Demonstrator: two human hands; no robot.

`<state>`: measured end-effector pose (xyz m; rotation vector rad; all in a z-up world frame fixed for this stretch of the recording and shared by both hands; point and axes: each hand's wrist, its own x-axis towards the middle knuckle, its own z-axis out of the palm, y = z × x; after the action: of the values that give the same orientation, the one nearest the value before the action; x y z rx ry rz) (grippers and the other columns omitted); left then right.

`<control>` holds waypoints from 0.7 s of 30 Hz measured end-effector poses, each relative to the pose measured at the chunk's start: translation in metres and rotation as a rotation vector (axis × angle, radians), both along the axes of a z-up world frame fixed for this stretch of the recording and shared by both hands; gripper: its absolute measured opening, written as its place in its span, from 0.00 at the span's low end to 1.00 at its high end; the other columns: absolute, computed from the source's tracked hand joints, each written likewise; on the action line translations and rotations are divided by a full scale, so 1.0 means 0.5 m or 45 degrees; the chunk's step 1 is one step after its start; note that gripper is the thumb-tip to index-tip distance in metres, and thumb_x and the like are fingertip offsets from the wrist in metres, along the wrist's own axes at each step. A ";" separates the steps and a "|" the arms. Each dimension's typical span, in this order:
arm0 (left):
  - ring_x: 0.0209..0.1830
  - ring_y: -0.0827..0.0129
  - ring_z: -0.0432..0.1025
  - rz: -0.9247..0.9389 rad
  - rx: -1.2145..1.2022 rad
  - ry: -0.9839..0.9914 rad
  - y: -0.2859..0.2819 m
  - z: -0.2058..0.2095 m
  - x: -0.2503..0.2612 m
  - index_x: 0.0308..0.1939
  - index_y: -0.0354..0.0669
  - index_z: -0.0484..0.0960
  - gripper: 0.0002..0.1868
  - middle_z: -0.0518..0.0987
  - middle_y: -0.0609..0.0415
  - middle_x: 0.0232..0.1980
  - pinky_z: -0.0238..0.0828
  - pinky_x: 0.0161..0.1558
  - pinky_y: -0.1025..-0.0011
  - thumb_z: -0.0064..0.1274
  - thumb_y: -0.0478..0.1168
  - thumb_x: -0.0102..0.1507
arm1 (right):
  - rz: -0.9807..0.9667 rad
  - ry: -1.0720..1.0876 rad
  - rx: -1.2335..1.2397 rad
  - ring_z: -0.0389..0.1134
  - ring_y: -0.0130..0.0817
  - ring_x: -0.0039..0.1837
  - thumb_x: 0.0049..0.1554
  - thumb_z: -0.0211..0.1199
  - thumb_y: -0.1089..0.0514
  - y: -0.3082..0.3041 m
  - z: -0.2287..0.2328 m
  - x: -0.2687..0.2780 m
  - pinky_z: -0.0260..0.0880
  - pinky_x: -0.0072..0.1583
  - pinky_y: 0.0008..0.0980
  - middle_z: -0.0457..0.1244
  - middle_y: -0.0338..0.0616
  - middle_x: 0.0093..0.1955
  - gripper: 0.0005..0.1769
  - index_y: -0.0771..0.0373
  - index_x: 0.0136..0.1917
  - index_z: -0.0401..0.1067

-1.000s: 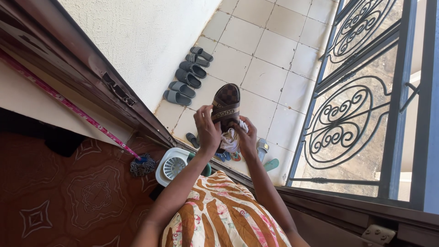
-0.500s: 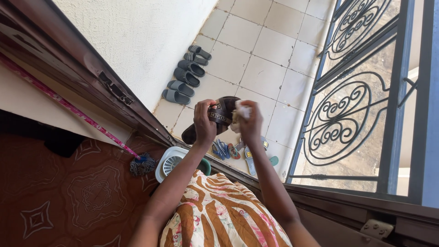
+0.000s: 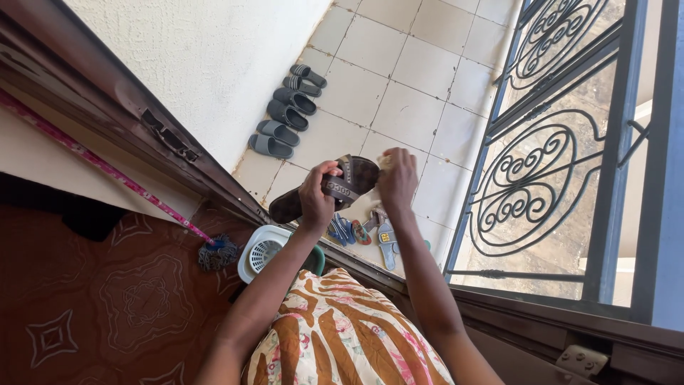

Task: The recorder is cleaning multiple pairs of sandals and slippers using a cloth and a bucket of water.

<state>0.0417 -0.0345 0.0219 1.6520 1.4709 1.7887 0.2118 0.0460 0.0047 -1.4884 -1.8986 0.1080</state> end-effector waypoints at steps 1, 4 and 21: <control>0.49 0.58 0.80 0.000 0.003 0.002 0.004 0.004 -0.005 0.55 0.34 0.74 0.23 0.81 0.46 0.47 0.76 0.54 0.63 0.43 0.18 0.57 | 0.000 0.002 0.003 0.68 0.46 0.51 0.50 0.66 0.72 0.010 -0.008 0.021 0.69 0.48 0.43 0.66 0.47 0.47 0.15 0.61 0.50 0.71; 0.45 0.58 0.79 0.180 -0.030 -0.004 0.013 0.004 -0.023 0.50 0.35 0.77 0.15 0.81 0.47 0.43 0.75 0.49 0.64 0.47 0.20 0.62 | -0.059 0.147 -0.075 0.68 0.47 0.50 0.52 0.69 0.68 0.014 -0.005 0.056 0.68 0.51 0.45 0.66 0.47 0.46 0.11 0.61 0.48 0.72; 0.47 0.66 0.78 0.522 -0.246 -0.377 0.091 -0.098 -0.077 0.56 0.37 0.81 0.17 0.83 0.46 0.47 0.74 0.51 0.69 0.39 0.28 0.68 | 0.462 0.376 -0.025 0.67 0.46 0.51 0.64 0.62 0.60 -0.061 0.027 -0.079 0.69 0.48 0.41 0.58 0.54 0.57 0.14 0.66 0.57 0.61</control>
<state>0.0034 0.0112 -0.0269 0.9933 1.8620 1.9126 0.1722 0.0157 0.0182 -1.0571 -1.9026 0.4865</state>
